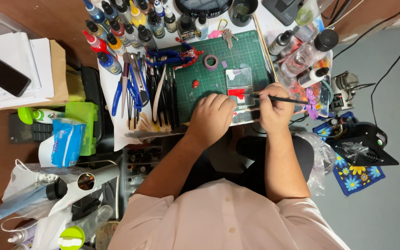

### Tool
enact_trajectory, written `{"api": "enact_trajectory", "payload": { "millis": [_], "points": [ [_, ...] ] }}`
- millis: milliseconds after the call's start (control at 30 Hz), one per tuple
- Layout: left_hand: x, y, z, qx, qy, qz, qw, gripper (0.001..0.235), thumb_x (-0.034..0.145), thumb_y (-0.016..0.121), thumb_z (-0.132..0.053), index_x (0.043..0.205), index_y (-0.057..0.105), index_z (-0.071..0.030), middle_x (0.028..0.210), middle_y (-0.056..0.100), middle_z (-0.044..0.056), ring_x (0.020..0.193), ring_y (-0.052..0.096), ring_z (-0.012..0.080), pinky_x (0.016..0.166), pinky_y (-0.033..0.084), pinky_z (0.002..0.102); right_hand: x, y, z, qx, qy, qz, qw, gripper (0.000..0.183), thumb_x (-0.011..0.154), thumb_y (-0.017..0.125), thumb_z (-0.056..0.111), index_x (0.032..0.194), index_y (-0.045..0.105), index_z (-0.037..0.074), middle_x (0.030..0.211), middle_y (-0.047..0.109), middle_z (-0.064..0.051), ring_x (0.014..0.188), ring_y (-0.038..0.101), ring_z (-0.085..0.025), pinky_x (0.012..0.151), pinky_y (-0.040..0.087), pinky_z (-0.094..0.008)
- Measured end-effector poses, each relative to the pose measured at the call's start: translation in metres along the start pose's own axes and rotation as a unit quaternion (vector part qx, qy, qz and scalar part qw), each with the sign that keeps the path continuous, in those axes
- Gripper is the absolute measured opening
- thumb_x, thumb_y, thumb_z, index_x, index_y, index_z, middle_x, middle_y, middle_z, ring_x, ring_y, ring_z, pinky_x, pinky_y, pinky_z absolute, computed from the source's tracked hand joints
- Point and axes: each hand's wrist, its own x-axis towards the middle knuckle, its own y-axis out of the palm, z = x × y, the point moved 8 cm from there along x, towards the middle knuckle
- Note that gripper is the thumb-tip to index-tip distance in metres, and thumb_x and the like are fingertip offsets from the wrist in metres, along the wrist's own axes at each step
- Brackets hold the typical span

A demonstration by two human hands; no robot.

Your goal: Paint a small red miniature component using a fine-tipped brush on a hobby workbench

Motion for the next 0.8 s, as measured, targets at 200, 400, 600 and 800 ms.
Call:
{"api": "enact_trajectory", "payload": {
  "millis": [200, 400, 600, 800],
  "points": [
    [-0.003, 0.004, 0.002, -0.002, 0.002, 0.006, 1.000, 0.014, 0.101, 0.055, -0.028, 0.101, 0.064, -0.018, 0.096, 0.059, 0.001, 0.093, 0.066, 0.0237, 0.079, 0.054, 0.037, -0.002, -0.004, -0.002, 0.006, -0.006, -0.017, 1.000, 0.007, 0.093, 0.065, -0.004, 0.087, 0.068, -0.004, 0.079, 0.061, -0.018, 0.068, 0.056, -0.029, 0.066, 0.045, -0.040],
    [0.002, -0.001, -0.001, 0.000, 0.013, 0.001, 1.000, 0.016, 0.102, 0.053, -0.027, 0.101, 0.064, -0.016, 0.096, 0.059, 0.002, 0.093, 0.066, 0.0242, 0.077, 0.054, 0.037, 0.002, 0.004, 0.009, -0.027, -0.029, 0.008, 0.999, 0.006, 0.093, 0.069, -0.001, 0.087, 0.070, -0.003, 0.081, 0.064, -0.019, 0.071, 0.060, -0.034, 0.067, 0.046, -0.042],
    [0.003, -0.003, -0.002, -0.003, 0.012, -0.003, 1.000, 0.016, 0.102, 0.053, -0.026, 0.100, 0.064, -0.015, 0.095, 0.059, 0.003, 0.092, 0.066, 0.0246, 0.077, 0.054, 0.037, 0.006, 0.009, 0.016, -0.048, -0.038, 0.023, 0.998, 0.005, 0.093, 0.070, 0.000, 0.088, 0.071, -0.002, 0.082, 0.066, -0.020, 0.072, 0.061, -0.037, 0.067, 0.048, -0.045],
    [0.005, -0.007, -0.003, 0.002, 0.020, -0.010, 1.000, 0.016, 0.101, 0.054, -0.026, 0.100, 0.064, -0.014, 0.095, 0.059, 0.003, 0.092, 0.066, 0.0248, 0.077, 0.054, 0.037, 0.012, 0.019, 0.025, -0.037, -0.031, 0.054, 0.997, 0.002, 0.092, 0.071, 0.002, 0.091, 0.073, 0.001, 0.081, 0.064, -0.018, 0.072, 0.061, -0.037, 0.068, 0.049, -0.046]
  ]
}}
